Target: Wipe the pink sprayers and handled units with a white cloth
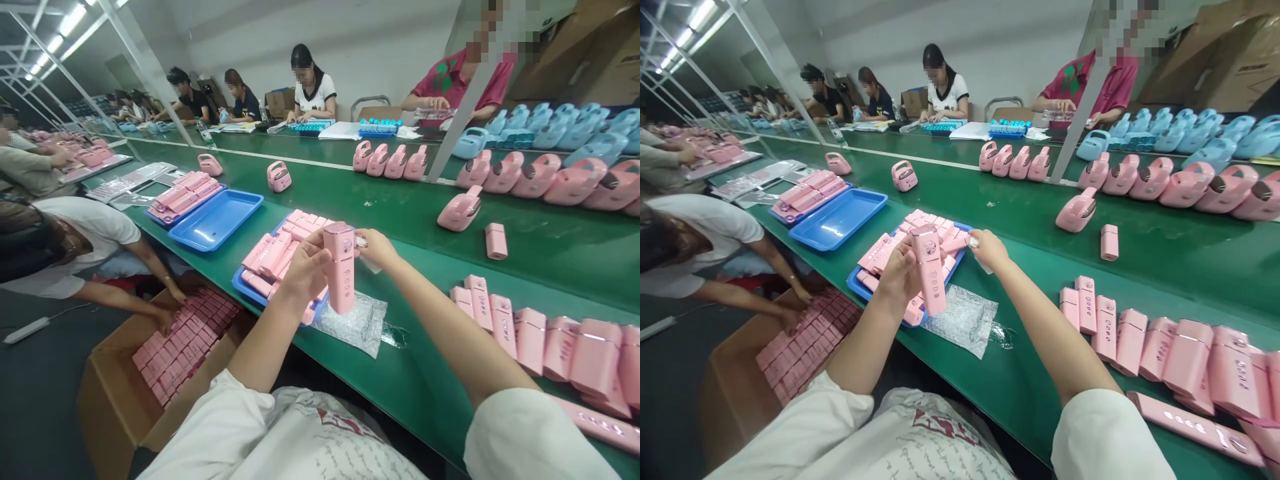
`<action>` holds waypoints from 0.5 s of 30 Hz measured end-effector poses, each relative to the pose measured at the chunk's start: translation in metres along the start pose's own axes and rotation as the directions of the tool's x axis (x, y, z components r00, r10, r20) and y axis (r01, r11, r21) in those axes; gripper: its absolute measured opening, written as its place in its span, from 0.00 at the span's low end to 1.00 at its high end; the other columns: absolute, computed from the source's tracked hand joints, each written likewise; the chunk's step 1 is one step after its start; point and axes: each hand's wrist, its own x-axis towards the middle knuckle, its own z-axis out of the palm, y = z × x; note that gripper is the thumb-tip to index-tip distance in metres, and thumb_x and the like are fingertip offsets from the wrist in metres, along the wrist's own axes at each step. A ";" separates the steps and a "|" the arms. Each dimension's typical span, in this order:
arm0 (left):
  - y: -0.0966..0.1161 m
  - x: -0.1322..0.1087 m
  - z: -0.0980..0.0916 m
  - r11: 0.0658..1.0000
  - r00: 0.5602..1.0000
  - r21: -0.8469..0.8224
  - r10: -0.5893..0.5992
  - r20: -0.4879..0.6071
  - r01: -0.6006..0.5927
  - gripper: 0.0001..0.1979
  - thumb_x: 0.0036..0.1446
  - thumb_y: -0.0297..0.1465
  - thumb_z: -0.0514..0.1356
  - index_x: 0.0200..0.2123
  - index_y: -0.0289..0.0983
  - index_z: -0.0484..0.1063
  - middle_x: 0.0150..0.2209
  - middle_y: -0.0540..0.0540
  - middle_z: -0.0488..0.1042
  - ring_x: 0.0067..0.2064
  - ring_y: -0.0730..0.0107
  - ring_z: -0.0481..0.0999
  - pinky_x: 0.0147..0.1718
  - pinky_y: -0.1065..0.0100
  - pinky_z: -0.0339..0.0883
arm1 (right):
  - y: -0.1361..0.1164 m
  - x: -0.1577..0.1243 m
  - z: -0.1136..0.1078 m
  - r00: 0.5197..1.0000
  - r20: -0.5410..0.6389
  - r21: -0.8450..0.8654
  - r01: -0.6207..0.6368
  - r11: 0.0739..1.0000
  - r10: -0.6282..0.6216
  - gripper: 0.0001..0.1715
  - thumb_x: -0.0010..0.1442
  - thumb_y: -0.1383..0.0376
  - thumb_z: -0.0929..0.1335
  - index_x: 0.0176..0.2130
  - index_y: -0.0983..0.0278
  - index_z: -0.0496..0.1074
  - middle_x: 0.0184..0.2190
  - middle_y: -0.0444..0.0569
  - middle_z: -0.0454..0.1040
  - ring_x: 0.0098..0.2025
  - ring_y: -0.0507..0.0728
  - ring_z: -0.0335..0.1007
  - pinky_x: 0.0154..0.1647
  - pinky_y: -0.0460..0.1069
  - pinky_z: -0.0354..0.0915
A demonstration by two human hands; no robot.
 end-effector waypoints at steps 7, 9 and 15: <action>-0.014 -0.017 0.021 0.904 0.942 -0.271 -0.332 0.045 0.331 0.18 0.55 0.45 0.60 0.38 0.35 0.75 0.25 0.48 0.74 0.23 0.78 0.72 0.21 0.78 0.66 | 0.002 0.000 -0.007 0.988 -0.138 0.118 -0.046 0.992 0.063 0.22 0.56 0.73 0.63 0.51 0.71 0.72 0.50 0.58 0.74 0.54 0.64 0.68 0.56 0.56 0.61; -0.022 -0.018 0.024 0.877 0.929 -0.314 -0.365 0.057 0.364 0.16 0.58 0.42 0.58 0.38 0.35 0.75 0.30 0.46 0.76 0.25 0.78 0.72 0.20 0.79 0.65 | 0.004 -0.010 -0.017 0.977 -0.188 0.172 -0.064 0.983 0.097 0.20 0.58 0.71 0.62 0.49 0.69 0.73 0.48 0.56 0.75 0.52 0.63 0.70 0.54 0.56 0.64; -0.055 -0.021 0.031 0.842 0.915 -0.371 -0.397 0.067 0.392 0.12 0.59 0.38 0.57 0.41 0.38 0.73 0.39 0.47 0.77 0.29 0.77 0.75 0.24 0.77 0.69 | -0.007 -0.075 -0.054 0.859 -0.508 0.359 0.145 0.922 0.063 0.20 0.64 0.60 0.62 0.52 0.63 0.71 0.50 0.49 0.74 0.52 0.58 0.71 0.54 0.54 0.67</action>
